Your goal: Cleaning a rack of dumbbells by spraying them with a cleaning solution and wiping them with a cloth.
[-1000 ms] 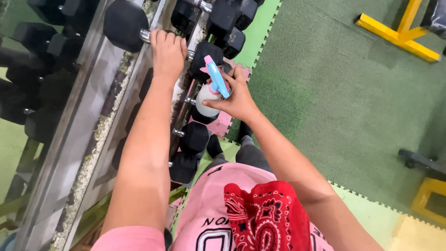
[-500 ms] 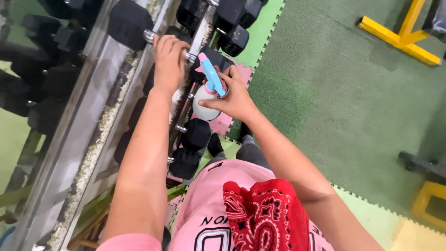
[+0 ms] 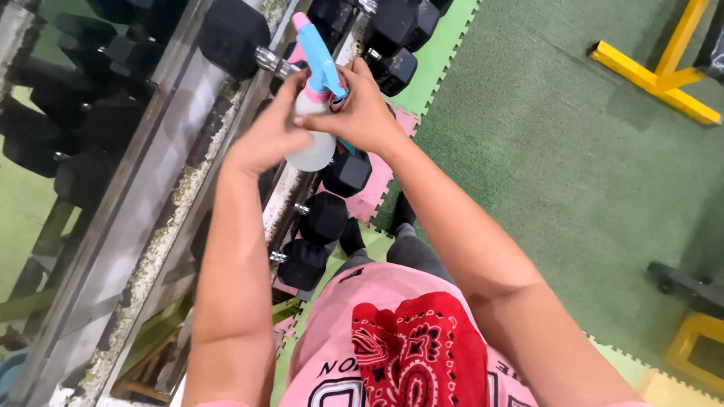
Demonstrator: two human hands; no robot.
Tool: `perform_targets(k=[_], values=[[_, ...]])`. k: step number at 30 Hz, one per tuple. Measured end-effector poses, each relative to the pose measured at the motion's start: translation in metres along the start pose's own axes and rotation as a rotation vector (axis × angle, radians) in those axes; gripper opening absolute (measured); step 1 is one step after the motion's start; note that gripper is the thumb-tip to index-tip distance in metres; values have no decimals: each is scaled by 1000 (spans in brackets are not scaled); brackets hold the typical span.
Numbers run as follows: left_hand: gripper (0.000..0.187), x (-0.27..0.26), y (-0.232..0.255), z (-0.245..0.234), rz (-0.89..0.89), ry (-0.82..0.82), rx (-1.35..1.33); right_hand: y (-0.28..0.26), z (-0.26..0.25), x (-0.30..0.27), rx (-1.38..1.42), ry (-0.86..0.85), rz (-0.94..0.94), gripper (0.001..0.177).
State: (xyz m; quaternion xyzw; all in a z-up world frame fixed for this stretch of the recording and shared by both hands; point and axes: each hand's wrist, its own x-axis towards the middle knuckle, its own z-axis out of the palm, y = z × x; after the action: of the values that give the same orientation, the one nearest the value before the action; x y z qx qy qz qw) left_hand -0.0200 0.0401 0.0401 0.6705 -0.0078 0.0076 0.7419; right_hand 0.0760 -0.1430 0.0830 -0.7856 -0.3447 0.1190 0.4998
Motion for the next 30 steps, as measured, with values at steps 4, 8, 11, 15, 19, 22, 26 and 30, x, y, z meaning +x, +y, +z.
perform_targets(k=[4, 8, 11, 15, 19, 22, 26, 30], values=[[100, -7, -8, 13, 145, 173, 443, 18, 11, 12, 47, -107, -114, 83], [85, -11, -34, 9, 243, 396, 488, 25, 4, 28, 168, -360, -145, 92], [72, -17, -31, 11, 227, 539, 395, 53, -2, 52, 382, -531, 56, 78], [62, -13, -13, 23, 172, 663, 400, 54, 7, 87, 332, -395, 35, 63], [51, -7, -4, 28, 135, 706, 363, 73, 40, 144, 178, -45, -90, 31], [42, -5, -14, 26, 147, 651, 371, 82, 76, 174, -70, -38, -100, 17], [22, 3, -66, 13, 81, 547, 138, 84, 101, 181, -210, -283, -245, 30], [13, -4, -76, 24, 107, 545, -3, 40, 77, 142, -112, -417, -310, 71]])
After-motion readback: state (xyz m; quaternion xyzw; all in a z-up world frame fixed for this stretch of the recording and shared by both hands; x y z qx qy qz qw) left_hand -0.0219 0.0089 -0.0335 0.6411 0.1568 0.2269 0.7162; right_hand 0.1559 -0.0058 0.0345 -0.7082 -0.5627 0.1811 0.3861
